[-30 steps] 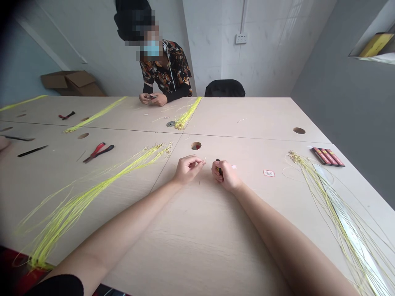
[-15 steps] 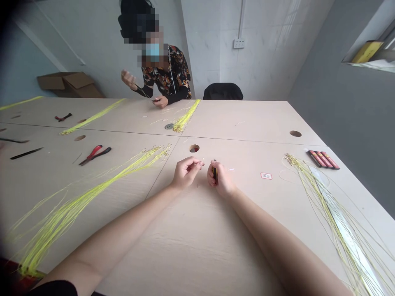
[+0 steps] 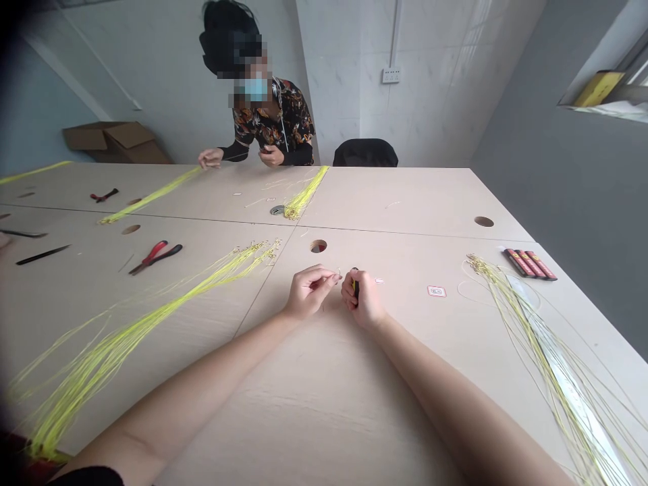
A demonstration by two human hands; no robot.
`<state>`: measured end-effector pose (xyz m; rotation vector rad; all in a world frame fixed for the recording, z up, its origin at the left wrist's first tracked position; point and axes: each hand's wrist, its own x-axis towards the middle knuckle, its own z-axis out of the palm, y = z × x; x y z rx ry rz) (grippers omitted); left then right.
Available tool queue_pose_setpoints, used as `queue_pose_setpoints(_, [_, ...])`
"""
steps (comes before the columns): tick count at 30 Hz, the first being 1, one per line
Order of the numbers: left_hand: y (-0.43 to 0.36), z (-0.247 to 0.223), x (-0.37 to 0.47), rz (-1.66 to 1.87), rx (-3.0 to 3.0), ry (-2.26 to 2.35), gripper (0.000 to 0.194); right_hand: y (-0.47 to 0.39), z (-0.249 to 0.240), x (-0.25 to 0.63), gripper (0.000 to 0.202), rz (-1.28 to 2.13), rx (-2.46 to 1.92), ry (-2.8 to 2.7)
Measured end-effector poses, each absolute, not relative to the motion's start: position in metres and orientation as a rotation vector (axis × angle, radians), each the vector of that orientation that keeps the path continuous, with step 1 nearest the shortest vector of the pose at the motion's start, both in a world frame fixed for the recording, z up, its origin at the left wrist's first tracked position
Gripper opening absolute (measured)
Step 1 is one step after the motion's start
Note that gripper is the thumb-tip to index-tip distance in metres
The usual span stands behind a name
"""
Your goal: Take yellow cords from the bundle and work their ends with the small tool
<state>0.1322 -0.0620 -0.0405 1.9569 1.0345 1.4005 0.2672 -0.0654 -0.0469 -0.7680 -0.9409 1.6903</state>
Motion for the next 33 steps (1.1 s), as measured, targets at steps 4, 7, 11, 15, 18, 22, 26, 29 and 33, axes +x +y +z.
queue_pose_setpoints(4, [-0.0608, -0.0424, 0.1327, 1.412, 1.853, 1.056, 0.024, -0.0657, -0.048, 0.2661, 0.036, 1.659, -0.749, -0.934])
queue_pose_setpoints(7, [-0.0602, -0.0428, 0.1325, 1.409, 1.796, 1.08, 0.025, -0.0665, -0.0497, 0.2658, 0.039, 1.641, -0.727, -0.965])
queue_pose_setpoints(11, [-0.0602, -0.0428, 0.1323, 1.406, 1.794, 1.088, 0.025, -0.0684, -0.0522, 0.2643, 0.042, 1.705, -0.731, -0.962])
queue_pose_setpoints(15, [-0.0598, -0.043, 0.1325, 1.419, 1.803, 1.072, 0.024, -0.0704, -0.0532, 0.2634, 0.041, 1.679, -0.759, -1.048])
queue_pose_setpoints(18, [-0.0599, -0.0434, 0.1326, 1.419, 1.809, 1.062, 0.023, -0.071, -0.0526, 0.2642, 0.036, 1.69, -0.751, -1.065])
queue_pose_setpoints(22, [-0.0606, -0.0446, 0.1324, 1.409, 1.827, 1.057, 0.024, -0.0708, -0.0515, 0.2648, 0.03, 1.724, -0.689, -1.076])
queue_pose_setpoints(26, [-0.0607, -0.0454, 0.1322, 1.403, 1.839, 1.063, 0.024, -0.0699, -0.051, 0.2638, 0.029, 1.751, -0.706, -1.036])
queue_pose_setpoints(29, [-0.0607, -0.0449, 0.1324, 1.405, 1.838, 1.059, 0.025, -0.0699, -0.0507, 0.2625, 0.029, 1.757, -0.74, -1.025])
queue_pose_setpoints(33, [-0.0611, -0.0443, 0.1328, 1.426, 1.833, 1.04, 0.023, -0.0707, -0.0509, 0.2605, 0.029, 1.739, -0.791, -0.997])
